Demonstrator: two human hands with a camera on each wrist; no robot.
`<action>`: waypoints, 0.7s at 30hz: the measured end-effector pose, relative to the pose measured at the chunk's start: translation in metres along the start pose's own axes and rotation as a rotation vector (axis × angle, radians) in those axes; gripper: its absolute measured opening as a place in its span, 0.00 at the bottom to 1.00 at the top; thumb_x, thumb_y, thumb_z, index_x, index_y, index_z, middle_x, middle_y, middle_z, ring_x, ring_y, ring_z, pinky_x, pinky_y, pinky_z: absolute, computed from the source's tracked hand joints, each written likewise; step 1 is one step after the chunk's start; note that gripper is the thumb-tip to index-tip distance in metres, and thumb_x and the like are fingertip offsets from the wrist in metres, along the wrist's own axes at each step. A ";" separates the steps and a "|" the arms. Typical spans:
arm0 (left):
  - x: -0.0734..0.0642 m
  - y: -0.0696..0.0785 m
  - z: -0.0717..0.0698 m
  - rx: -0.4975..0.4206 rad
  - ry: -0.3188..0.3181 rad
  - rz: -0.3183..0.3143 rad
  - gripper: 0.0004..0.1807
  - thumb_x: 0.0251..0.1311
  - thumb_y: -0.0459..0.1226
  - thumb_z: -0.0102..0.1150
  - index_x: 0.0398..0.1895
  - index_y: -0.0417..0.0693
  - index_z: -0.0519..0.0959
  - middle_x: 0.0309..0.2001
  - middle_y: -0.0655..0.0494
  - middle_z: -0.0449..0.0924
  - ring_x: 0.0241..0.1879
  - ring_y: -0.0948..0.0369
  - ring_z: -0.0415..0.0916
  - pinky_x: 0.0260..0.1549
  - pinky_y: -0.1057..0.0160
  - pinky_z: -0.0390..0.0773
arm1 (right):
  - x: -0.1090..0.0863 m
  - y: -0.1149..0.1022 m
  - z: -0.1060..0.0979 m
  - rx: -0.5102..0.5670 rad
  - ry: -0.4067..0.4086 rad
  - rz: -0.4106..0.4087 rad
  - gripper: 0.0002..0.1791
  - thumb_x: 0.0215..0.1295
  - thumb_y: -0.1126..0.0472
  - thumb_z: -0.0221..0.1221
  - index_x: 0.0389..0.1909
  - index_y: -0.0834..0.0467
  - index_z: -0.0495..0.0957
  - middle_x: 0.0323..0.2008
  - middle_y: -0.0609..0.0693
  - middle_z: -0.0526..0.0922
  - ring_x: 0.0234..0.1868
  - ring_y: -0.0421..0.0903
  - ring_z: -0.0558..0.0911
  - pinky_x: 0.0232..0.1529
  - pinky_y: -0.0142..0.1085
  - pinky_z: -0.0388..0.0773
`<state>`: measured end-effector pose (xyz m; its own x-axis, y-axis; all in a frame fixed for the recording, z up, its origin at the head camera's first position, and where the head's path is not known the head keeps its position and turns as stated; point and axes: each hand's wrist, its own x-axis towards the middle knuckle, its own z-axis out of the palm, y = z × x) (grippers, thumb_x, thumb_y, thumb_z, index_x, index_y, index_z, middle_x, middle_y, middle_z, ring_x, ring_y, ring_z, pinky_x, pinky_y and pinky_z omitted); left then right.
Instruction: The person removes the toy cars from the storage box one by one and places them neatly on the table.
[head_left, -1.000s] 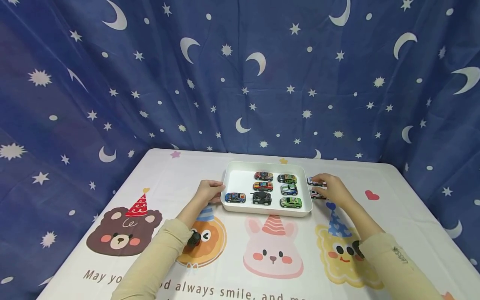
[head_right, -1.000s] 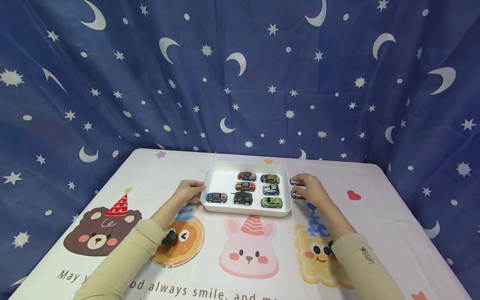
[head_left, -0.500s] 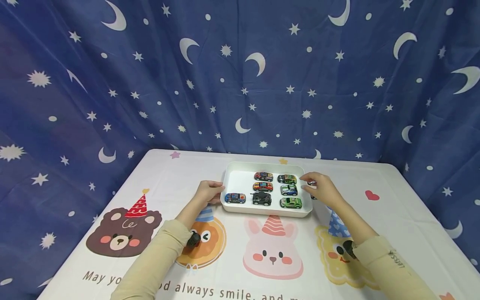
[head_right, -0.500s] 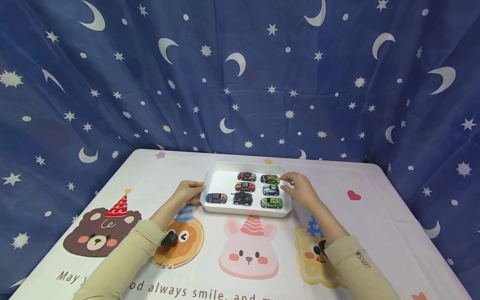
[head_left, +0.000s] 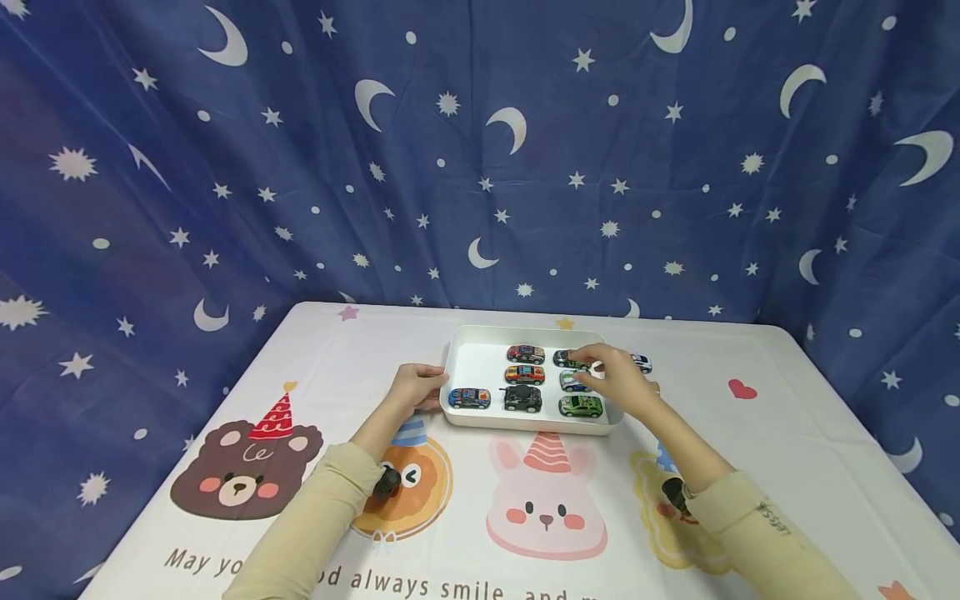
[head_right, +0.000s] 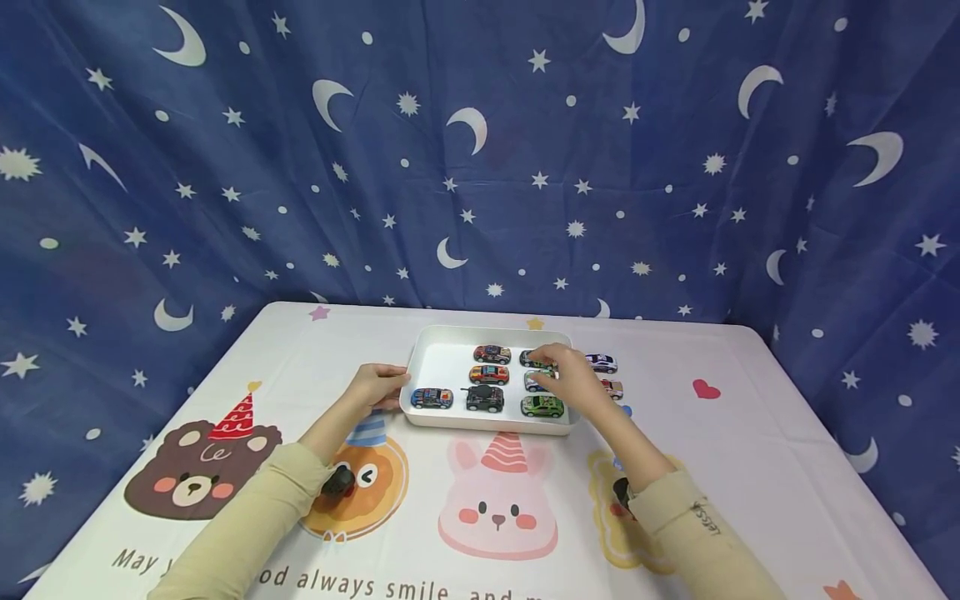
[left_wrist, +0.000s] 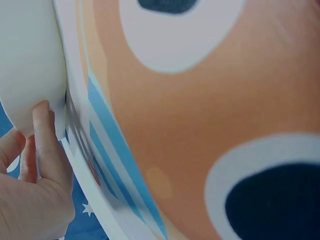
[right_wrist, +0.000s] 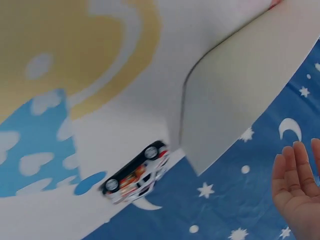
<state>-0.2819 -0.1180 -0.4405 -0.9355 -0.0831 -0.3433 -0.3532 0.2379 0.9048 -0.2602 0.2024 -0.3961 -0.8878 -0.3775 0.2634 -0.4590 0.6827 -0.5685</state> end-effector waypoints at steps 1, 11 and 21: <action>0.000 0.000 0.000 -0.001 0.002 -0.005 0.16 0.61 0.34 0.58 0.52 0.37 0.77 0.38 0.42 0.83 0.21 0.67 0.77 0.24 0.68 0.85 | 0.001 -0.003 0.002 0.005 -0.005 -0.007 0.16 0.59 0.68 0.61 0.49 0.67 0.77 0.47 0.63 0.80 0.47 0.61 0.78 0.48 0.53 0.80; 0.000 0.001 -0.001 0.005 0.006 -0.014 0.16 0.61 0.34 0.58 0.52 0.38 0.77 0.41 0.40 0.83 0.22 0.66 0.78 0.24 0.68 0.85 | 0.012 -0.024 0.020 0.025 -0.034 -0.036 0.17 0.59 0.66 0.62 0.49 0.66 0.77 0.48 0.61 0.80 0.49 0.58 0.79 0.49 0.50 0.81; 0.000 0.000 -0.001 0.004 0.007 -0.016 0.17 0.62 0.34 0.58 0.53 0.39 0.77 0.41 0.40 0.83 0.22 0.67 0.78 0.25 0.69 0.85 | 0.022 -0.039 0.039 0.046 -0.068 -0.089 0.17 0.58 0.66 0.63 0.49 0.66 0.78 0.46 0.61 0.82 0.47 0.59 0.79 0.48 0.51 0.81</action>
<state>-0.2820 -0.1186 -0.4398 -0.9297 -0.0935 -0.3562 -0.3682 0.2398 0.8983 -0.2605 0.1424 -0.3985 -0.8385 -0.4779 0.2616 -0.5322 0.6158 -0.5810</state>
